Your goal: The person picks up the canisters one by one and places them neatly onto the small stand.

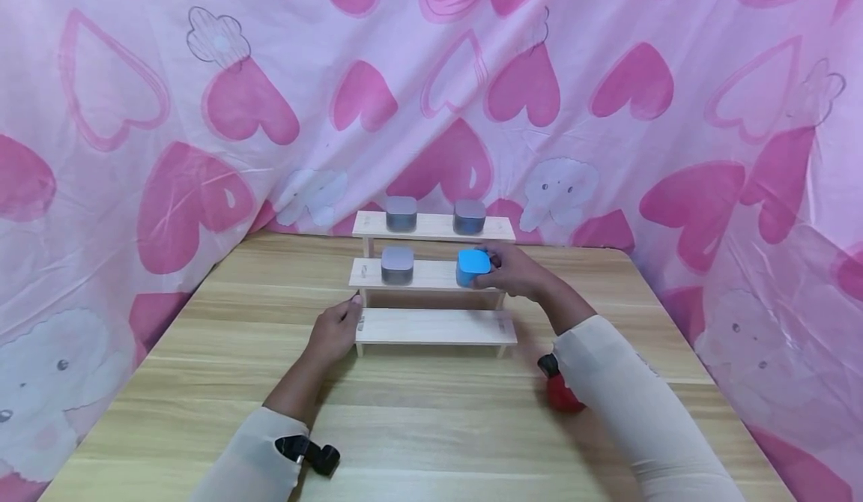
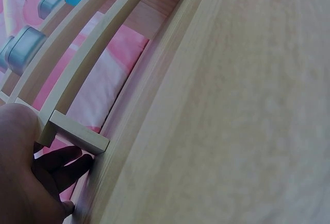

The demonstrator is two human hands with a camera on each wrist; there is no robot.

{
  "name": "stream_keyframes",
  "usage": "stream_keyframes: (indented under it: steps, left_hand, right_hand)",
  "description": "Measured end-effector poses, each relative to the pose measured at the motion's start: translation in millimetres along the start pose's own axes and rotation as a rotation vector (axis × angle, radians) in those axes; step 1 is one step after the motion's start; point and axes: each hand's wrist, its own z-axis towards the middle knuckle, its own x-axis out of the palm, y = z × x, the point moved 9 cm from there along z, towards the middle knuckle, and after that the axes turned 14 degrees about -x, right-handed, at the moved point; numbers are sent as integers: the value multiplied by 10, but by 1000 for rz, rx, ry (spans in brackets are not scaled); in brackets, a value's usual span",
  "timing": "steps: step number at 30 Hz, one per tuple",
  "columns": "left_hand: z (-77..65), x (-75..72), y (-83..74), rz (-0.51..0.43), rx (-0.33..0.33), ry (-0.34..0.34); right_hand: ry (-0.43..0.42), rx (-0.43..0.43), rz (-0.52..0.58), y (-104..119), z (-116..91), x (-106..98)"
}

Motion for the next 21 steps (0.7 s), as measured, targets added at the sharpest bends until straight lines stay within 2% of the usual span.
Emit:
stream_keyframes:
  steps: [12, 21]
  left_hand:
    - [-14, 1, -10, 8, 0, 9]
    - [2, 48, -14, 18, 9, 44]
  right_hand:
    - [31, 7, -1, 20, 13, 42]
    - [40, -3, 9, 3, 2, 30]
